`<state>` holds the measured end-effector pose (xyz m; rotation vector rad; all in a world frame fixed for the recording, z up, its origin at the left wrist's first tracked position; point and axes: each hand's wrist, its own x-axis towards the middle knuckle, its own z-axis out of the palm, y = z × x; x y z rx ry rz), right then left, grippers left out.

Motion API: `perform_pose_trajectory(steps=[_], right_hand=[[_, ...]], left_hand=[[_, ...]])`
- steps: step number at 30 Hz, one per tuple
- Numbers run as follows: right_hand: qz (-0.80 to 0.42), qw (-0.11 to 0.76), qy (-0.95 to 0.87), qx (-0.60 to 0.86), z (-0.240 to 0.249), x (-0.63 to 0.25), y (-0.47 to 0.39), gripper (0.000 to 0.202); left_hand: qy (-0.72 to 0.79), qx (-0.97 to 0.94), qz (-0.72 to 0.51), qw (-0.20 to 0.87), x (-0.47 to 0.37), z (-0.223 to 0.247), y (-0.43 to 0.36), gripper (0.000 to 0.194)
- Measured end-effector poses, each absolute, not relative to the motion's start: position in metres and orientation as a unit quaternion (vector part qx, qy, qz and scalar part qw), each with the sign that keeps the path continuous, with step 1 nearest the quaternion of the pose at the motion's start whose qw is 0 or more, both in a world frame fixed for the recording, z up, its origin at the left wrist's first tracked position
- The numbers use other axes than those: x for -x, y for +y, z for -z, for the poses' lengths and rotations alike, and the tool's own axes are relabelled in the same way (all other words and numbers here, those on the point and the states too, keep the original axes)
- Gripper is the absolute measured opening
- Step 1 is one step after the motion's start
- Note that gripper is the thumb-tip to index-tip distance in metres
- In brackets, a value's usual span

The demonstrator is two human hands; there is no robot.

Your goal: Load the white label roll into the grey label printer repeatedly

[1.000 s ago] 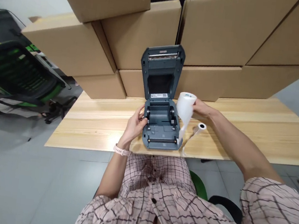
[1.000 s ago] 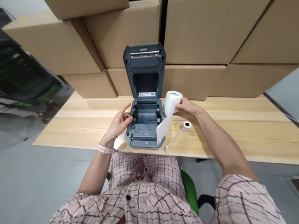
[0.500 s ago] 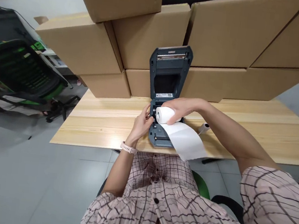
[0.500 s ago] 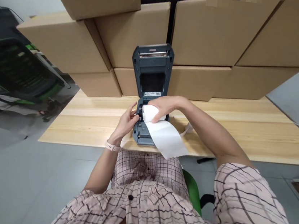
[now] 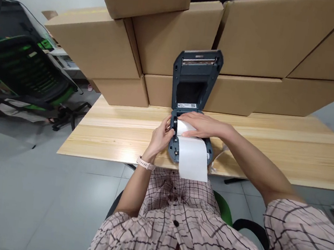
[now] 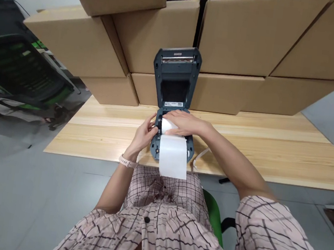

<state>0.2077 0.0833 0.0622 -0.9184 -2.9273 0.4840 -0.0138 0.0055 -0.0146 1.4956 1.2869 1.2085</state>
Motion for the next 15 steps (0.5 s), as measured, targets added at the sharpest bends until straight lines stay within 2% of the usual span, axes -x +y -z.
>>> perform_pose_trajectory(steps=[4,9,15], right_hand=[[-0.174,0.119,-0.948,0.240,-0.044,-0.233,0.018,0.062],[-0.169,0.148,-0.934,0.277,-0.024,-0.237,-0.037,0.061],[-0.145,0.188,-0.927,0.288,-0.017,-0.228,-0.042,0.055]], left_hand=[[0.496,-0.597,-0.485,0.403,0.014,0.015,0.004,0.066],[0.526,-0.585,-0.486,0.381,0.008,0.016,0.002,0.061],[0.556,-0.578,-0.475,0.363,0.006,0.015,0.001,0.056]])
